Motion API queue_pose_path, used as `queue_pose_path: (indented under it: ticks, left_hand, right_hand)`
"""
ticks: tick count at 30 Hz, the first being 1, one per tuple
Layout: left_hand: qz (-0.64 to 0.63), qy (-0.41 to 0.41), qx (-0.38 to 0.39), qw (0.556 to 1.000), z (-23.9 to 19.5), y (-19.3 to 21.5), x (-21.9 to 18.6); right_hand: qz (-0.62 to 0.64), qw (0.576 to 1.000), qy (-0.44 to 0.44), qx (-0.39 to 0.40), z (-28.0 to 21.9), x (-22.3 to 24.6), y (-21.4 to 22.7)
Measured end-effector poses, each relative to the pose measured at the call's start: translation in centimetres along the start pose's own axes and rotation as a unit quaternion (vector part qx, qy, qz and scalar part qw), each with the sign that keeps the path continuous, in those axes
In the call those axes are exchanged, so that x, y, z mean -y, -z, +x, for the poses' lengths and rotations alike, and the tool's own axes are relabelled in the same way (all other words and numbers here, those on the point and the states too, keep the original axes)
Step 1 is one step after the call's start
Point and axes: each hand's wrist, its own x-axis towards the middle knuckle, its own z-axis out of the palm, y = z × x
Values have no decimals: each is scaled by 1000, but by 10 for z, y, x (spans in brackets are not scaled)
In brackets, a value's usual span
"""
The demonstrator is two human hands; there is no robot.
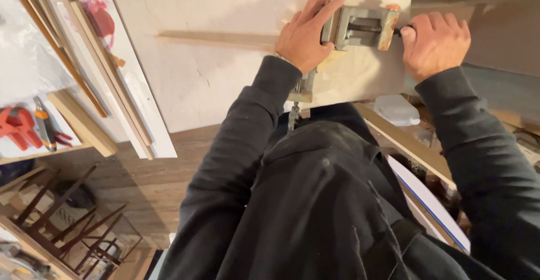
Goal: The recorder joins two wooden frame pieces at a 90-degree angle and secures them using a corner clamp.
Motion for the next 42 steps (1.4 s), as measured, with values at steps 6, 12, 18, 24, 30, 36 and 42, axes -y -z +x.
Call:
queue_pose_path:
  ticks: [6, 12, 18, 24, 30, 36, 42]
  left_hand:
    - [-58, -36, 17, 998, -10, 12, 13]
    - [5, 29, 84, 996, -51, 58, 66]
    - [-83, 77, 215, 970, -45, 101, 62]
    - [-59, 125, 365, 921, -29, 94, 39]
    - [-187, 143, 353, 905, -31, 88, 53]
    - [-185, 148, 359, 903, -25, 84, 53]
    - [-219, 144, 354, 898, -27, 81, 58]
  right_hand:
    - [-20, 1000, 2, -6, 35, 23, 28]
    - [-14, 987, -101, -121, -6, 110, 54]
    - [575, 719, -378, 103, -123, 222, -29]
    - [893, 247, -360, 110, -144, 282, -96]
    - [765, 466, -436, 85, -145, 297, -101]
    - [351, 821, -450, 15, -85, 319, -29]
    - [466, 741, -484, -15, -104, 314, -63]
